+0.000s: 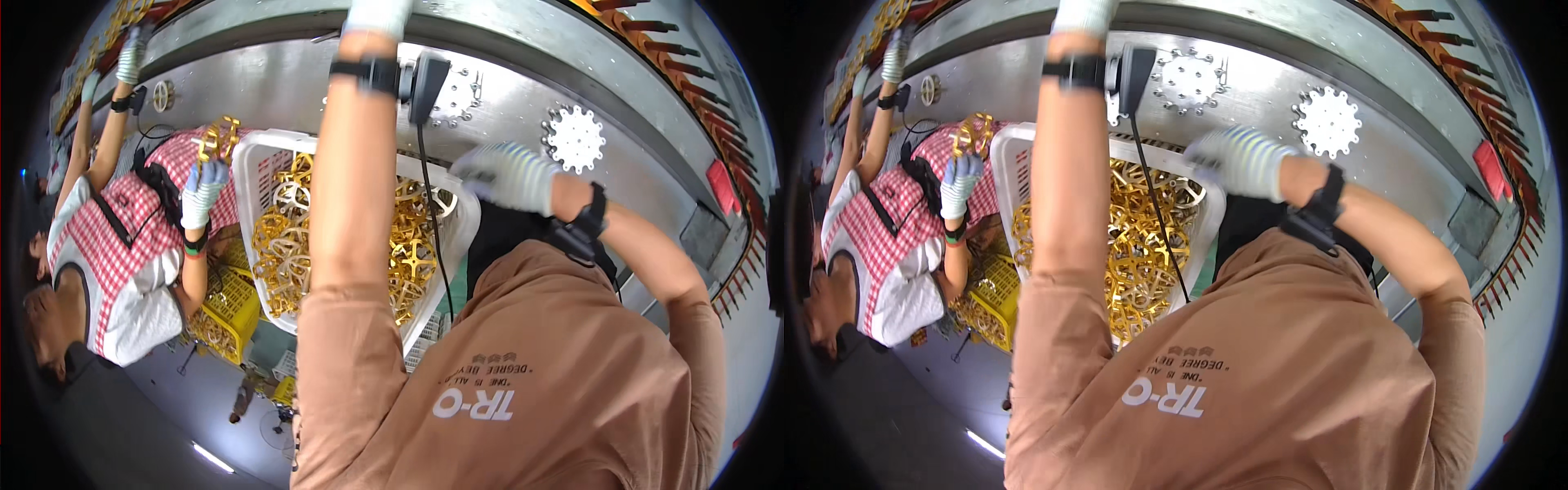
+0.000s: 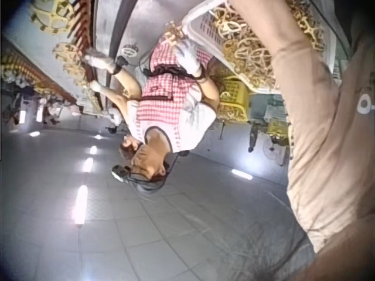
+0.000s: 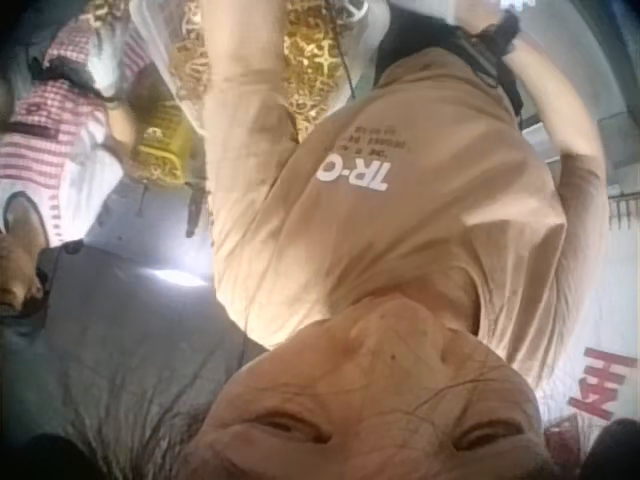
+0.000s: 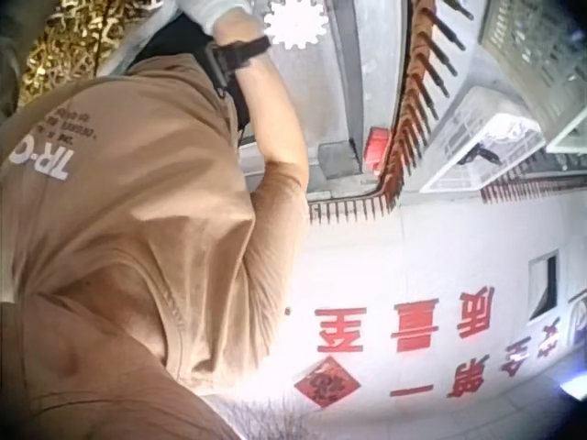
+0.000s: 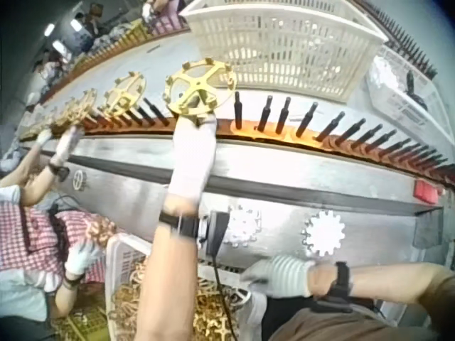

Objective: Picking up large gold and silver gear-like parts from baskets and mounting them onto a moving circular assembly rack.

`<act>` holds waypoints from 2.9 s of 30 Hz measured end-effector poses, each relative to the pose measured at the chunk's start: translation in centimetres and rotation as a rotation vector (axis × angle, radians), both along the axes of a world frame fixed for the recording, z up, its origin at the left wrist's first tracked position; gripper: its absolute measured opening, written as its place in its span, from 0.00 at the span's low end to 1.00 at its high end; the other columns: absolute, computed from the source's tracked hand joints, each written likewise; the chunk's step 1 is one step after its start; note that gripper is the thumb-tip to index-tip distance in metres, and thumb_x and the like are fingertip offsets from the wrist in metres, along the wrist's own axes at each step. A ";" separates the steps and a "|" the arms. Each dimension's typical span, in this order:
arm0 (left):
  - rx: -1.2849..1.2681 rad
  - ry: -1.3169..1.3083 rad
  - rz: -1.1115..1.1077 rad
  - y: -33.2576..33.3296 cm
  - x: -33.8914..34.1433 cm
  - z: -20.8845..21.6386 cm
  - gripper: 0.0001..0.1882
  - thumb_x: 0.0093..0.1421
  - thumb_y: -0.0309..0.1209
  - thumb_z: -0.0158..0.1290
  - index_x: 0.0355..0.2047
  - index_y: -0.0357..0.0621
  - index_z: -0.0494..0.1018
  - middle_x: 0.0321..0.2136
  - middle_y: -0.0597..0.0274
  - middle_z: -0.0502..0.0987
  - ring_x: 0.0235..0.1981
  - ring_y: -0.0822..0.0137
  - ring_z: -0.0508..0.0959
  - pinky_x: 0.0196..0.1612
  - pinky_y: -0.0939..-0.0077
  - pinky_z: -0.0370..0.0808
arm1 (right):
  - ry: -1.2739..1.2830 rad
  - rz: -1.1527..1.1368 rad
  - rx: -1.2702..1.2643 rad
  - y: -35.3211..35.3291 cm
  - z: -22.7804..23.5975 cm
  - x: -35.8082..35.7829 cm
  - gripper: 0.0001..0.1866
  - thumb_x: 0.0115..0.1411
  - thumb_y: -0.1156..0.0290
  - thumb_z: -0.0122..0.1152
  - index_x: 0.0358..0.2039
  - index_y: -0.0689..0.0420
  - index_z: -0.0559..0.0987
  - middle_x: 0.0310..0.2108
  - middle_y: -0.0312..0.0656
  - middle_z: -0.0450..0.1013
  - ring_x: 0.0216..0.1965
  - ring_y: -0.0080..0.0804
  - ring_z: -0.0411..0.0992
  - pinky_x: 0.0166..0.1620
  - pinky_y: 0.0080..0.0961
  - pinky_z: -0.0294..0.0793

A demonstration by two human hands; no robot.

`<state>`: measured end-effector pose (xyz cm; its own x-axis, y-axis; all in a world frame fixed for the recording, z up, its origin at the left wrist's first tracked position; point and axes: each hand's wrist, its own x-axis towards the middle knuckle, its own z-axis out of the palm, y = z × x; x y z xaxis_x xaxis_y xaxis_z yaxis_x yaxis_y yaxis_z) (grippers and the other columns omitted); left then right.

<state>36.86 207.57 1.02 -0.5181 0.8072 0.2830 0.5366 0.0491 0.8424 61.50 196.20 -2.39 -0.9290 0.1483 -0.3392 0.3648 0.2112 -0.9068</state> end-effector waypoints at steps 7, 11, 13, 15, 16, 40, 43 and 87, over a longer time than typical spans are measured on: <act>-0.592 -0.067 0.583 -34.9 -5.0 -0.8 0.11 0.60 0.32 0.51 0.34 0.36 0.76 0.25 0.58 0.78 0.25 0.69 0.71 0.33 0.73 0.70 | 0.176 0.627 0.509 -11.4 -4.3 -11.3 0.16 0.58 0.75 0.50 0.48 0.58 0.74 0.52 0.47 0.71 0.50 0.40 0.71 0.53 0.32 0.71; -0.833 0.187 0.569 -44.6 -2.6 -2.1 0.08 0.57 0.30 0.55 0.35 0.39 0.77 0.30 0.52 0.78 0.34 0.58 0.77 0.42 0.67 0.72 | 0.135 0.736 0.810 -15.9 -6.2 -19.8 0.21 0.58 0.71 0.53 0.52 0.65 0.71 0.55 0.52 0.67 0.51 0.42 0.71 0.51 0.34 0.72; -0.939 0.371 0.581 -46.9 -3.2 -2.4 0.08 0.53 0.26 0.54 0.35 0.43 0.77 0.39 0.50 0.77 0.42 0.49 0.74 0.48 0.58 0.70 | 0.218 0.633 1.078 -16.9 -7.6 -21.8 0.24 0.58 0.71 0.53 0.55 0.64 0.69 0.55 0.49 0.68 0.52 0.43 0.71 0.52 0.35 0.71; -0.931 0.522 0.580 -47.2 -3.9 -2.1 0.09 0.53 0.26 0.54 0.35 0.44 0.77 0.39 0.50 0.76 0.43 0.49 0.74 0.48 0.58 0.70 | 0.128 0.767 0.936 -17.0 -8.8 -24.1 0.25 0.59 0.70 0.52 0.58 0.61 0.67 0.60 0.48 0.63 0.59 0.44 0.64 0.58 0.40 0.64; -0.928 0.687 0.565 -47.7 -4.4 -1.7 0.09 0.53 0.26 0.54 0.36 0.44 0.76 0.40 0.51 0.76 0.43 0.49 0.74 0.48 0.58 0.70 | 0.144 0.795 0.952 -17.2 -8.7 -24.7 0.25 0.60 0.70 0.51 0.59 0.60 0.66 0.62 0.47 0.61 0.60 0.44 0.62 0.59 0.42 0.62; -1.606 0.000 0.270 -61.1 1.3 9.9 0.31 0.44 0.35 0.65 0.51 0.47 0.71 0.53 0.37 0.67 0.51 0.43 0.70 0.54 0.54 0.68 | -0.419 1.217 1.177 -23.9 -11.7 -27.4 0.15 0.49 0.70 0.67 0.41 0.51 0.83 0.40 0.40 0.76 0.37 0.34 0.73 0.26 0.42 0.73; -1.622 0.002 0.511 -59.9 1.1 11.4 0.21 0.50 0.31 0.62 0.44 0.40 0.74 0.35 0.45 0.78 0.36 0.52 0.78 0.40 0.61 0.75 | -0.007 1.230 1.279 -20.4 -8.7 -25.3 0.12 0.49 0.73 0.64 0.37 0.52 0.84 0.36 0.32 0.77 0.32 0.31 0.73 0.25 0.33 0.68; 0.286 -0.848 0.704 -36.3 -0.2 7.2 0.16 0.57 0.30 0.58 0.44 0.39 0.70 0.32 0.61 0.77 0.33 0.71 0.77 0.37 0.76 0.79 | 0.123 0.018 -0.119 -6.3 11.9 -20.2 0.30 0.56 0.69 0.58 0.60 0.60 0.63 0.57 0.52 0.63 0.54 0.40 0.66 0.56 0.32 0.67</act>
<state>36.62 171.28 8.26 -0.9427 0.2236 -0.2478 -0.2823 -0.1384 0.9493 41.35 189.89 9.54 -0.9668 0.0969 -0.2365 0.2463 0.1050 -0.9635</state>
